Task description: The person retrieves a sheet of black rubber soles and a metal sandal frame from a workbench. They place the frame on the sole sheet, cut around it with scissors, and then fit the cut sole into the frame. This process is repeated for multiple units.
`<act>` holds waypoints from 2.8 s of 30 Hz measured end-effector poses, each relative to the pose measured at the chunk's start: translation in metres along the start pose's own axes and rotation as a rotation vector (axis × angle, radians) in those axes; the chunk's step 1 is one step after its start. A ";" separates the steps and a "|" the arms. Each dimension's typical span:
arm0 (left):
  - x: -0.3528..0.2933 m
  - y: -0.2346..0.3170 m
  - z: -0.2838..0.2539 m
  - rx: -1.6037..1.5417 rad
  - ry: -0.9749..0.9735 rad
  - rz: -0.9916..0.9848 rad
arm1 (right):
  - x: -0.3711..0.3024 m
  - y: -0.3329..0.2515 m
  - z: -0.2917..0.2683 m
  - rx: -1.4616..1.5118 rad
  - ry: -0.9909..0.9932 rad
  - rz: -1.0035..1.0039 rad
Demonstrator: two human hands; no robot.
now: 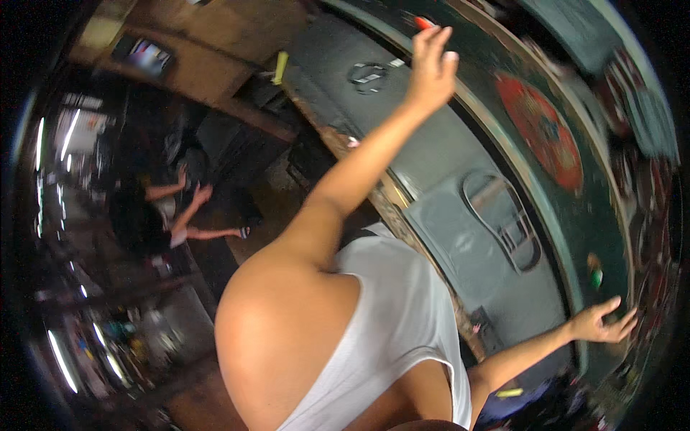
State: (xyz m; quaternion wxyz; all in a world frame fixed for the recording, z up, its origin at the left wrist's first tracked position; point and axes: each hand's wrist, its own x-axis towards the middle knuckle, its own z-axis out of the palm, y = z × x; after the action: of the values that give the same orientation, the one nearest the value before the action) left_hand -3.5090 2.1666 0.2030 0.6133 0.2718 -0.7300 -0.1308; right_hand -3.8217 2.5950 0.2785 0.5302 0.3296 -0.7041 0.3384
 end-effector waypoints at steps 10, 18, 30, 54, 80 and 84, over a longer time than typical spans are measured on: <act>0.057 -0.034 -0.006 -0.029 0.231 -0.144 | -0.017 -0.038 0.010 -0.176 0.130 -0.092; 0.048 -0.036 -0.041 -0.056 0.233 -0.247 | 0.005 -0.105 -0.018 -0.239 0.179 -0.144; 0.049 -0.009 -0.090 -0.017 0.081 -0.363 | -0.005 -0.121 -0.031 -0.267 0.166 -0.105; -0.148 -0.055 -0.186 0.009 -0.388 -0.313 | -0.027 -0.097 -0.073 -0.223 -0.048 0.081; -0.129 -0.057 -0.198 0.223 -0.767 -0.032 | -0.203 -0.143 -0.181 -0.143 -0.969 0.330; -0.130 -0.058 -0.197 0.261 -0.707 0.054 | -0.201 -0.138 -0.178 -0.110 -0.956 0.273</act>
State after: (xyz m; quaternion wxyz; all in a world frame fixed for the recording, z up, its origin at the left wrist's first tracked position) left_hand -3.2918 2.2196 0.1070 0.2871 0.2663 -0.9140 -0.1061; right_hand -3.5703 2.6871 0.1382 0.1156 0.3242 -0.9218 0.1784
